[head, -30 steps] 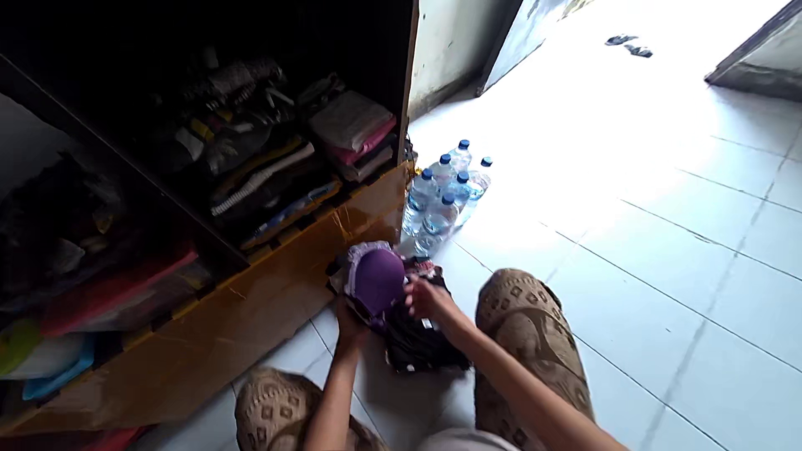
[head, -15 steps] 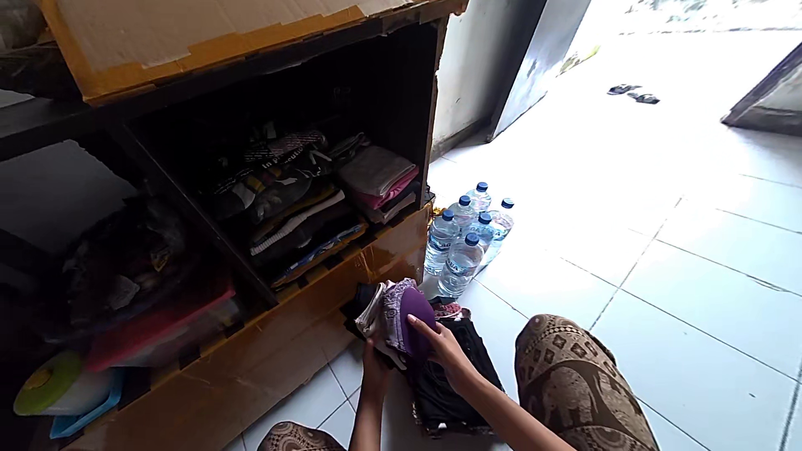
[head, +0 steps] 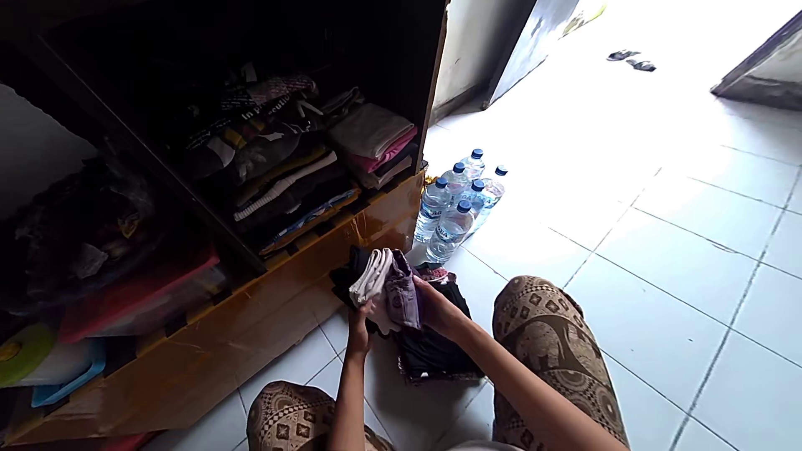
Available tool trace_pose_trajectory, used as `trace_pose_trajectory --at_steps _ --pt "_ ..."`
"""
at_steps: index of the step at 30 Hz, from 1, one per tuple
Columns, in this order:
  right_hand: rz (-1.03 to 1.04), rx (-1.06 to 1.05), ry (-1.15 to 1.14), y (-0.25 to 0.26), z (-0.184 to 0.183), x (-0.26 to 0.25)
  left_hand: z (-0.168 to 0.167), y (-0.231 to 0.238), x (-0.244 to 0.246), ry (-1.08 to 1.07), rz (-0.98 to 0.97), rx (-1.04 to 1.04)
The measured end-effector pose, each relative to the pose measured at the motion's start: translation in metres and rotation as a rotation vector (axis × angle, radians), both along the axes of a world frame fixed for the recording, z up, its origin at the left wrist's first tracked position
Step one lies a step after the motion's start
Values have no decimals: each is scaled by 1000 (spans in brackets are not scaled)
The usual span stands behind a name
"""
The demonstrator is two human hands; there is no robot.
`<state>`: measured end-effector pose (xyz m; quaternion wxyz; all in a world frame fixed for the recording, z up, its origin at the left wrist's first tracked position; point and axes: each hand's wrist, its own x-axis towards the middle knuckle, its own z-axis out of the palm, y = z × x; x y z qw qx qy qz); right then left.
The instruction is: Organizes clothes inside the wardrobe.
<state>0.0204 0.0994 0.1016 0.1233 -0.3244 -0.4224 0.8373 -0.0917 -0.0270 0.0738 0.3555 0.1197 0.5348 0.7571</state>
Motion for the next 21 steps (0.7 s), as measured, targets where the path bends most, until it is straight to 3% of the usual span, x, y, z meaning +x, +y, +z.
trace_pose_trajectory --at_steps 5,8,13,16,21 --pt "-214 -82 -25 2 15 -3 17 5 0 -248 53 136" --pt "-217 -115 -26 8 19 5 20 5 0 -295 73 165" --pt "-345 122 -130 17 18 15 24 4 2 -217 15 25" --pt "-416 340 -60 14 33 13 17 9 3 -201 -13 29" --pt "-195 551 39 19 44 0 26 13 13 -307 -41 32"
